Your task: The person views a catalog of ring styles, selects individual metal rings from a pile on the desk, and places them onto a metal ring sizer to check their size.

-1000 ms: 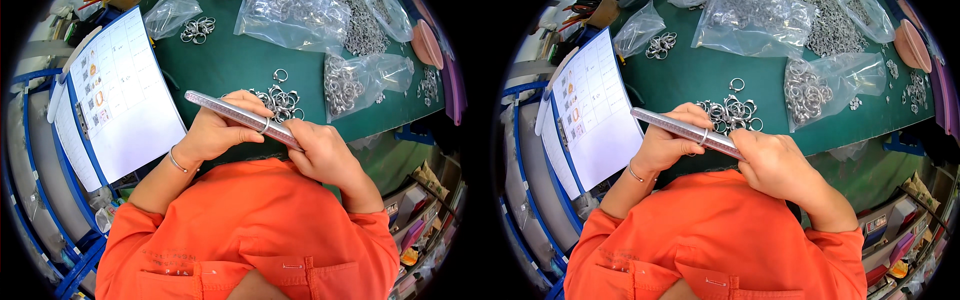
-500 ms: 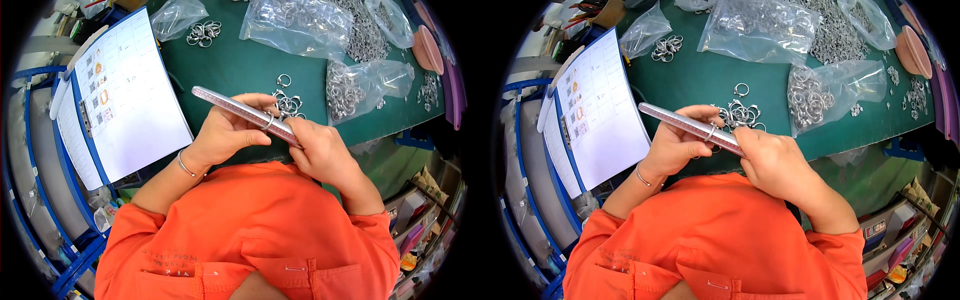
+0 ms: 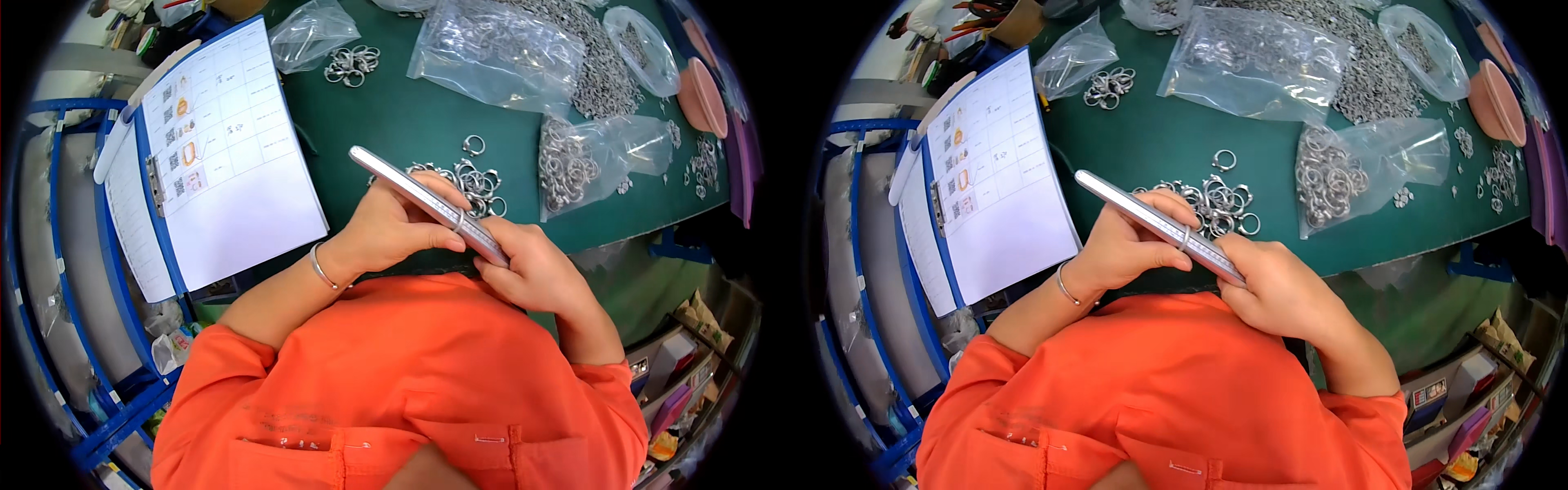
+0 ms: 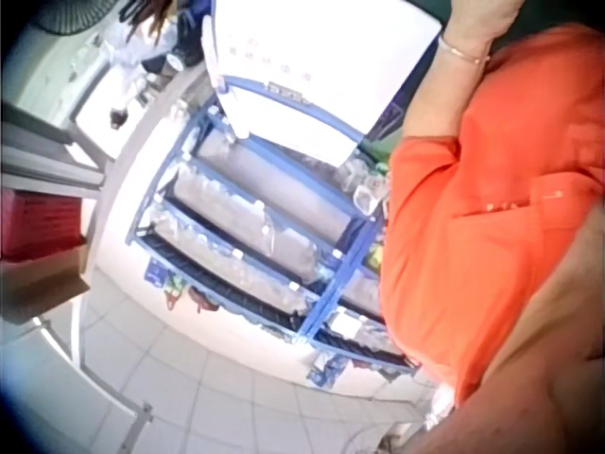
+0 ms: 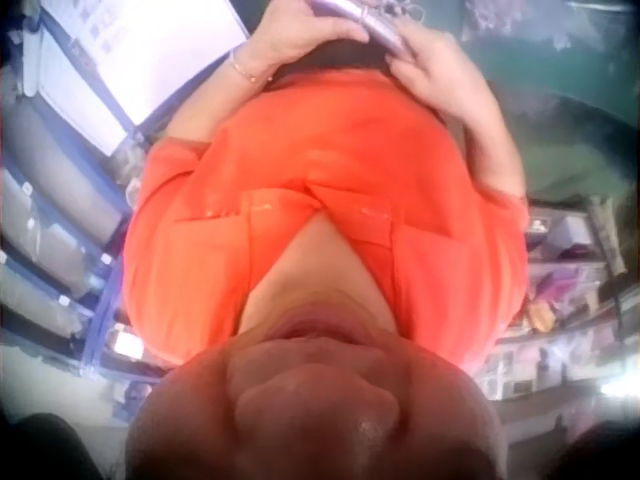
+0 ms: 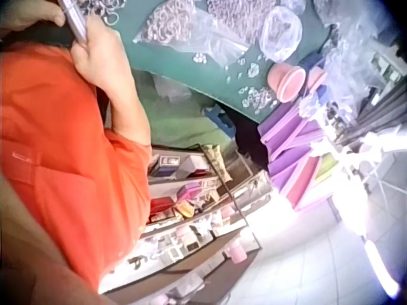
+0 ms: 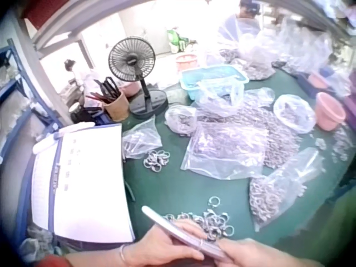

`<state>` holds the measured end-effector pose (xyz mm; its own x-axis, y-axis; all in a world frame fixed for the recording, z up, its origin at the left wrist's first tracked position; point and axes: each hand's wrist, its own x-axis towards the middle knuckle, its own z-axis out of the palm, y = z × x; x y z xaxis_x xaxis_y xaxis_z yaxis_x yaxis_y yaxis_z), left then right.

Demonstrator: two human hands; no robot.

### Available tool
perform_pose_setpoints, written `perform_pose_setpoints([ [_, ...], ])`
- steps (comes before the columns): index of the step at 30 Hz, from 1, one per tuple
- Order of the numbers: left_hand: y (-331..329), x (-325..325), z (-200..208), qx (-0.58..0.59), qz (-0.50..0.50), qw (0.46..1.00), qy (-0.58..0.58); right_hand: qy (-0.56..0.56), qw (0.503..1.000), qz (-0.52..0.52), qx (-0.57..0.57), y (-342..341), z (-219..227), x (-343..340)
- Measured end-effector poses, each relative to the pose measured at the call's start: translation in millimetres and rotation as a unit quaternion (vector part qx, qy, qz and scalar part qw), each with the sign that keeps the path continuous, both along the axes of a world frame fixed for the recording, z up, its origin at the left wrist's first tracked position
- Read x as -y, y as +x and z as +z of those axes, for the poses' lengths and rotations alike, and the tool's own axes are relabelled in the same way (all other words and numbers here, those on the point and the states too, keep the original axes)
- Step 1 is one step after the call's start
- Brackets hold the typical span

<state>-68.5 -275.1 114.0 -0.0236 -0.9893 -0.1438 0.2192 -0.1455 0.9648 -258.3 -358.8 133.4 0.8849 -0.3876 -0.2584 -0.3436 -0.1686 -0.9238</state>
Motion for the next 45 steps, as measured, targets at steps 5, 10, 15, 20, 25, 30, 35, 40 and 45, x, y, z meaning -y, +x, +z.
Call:
perform_pose_setpoints([
  [5, -6, 1, 2, -0.045, 0.039, 0.998, 0.016, 0.023, 1.000, -0.011, 0.000, -6, -1, 1],
  [10, 41, 33, 17, 0.037, 0.312, 0.949, -0.010, 0.156, 0.986, -0.018, -0.052, -40, 2, 18],
  [15, 86, 63, 7, 0.401, 0.338, 0.843, 0.115, 0.199, 0.960, -0.175, -0.087, -47, 7, 12],
  [20, 93, 75, -13, 0.523, 0.354, 0.771, 0.083, 0.151, 0.963, -0.217, -0.054, -58, 2, 9],
  [25, 23, 75, -9, 0.496, 0.097, 0.860, -0.071, 0.166, 0.950, -0.260, -0.049, -59, 2, 11],
  [30, -3, 73, -28, 0.494, 0.088, 0.859, -0.102, 0.166, 0.954, -0.246, -0.030, -55, 3, 6],
  [35, 5, 66, -1, 0.150, 0.133, 0.973, 0.113, 0.095, 0.969, -0.223, -0.053, -53, -3, 4],
  [40, 15, 47, 5, -0.019, 0.198, 0.974, 0.112, 0.012, 0.987, -0.154, -0.053, -46, -6, 2],
  [45, 23, 34, 7, -0.103, 0.191, 0.971, 0.097, -0.023, 0.989, -0.143, -0.043, -41, -8, 1],
])
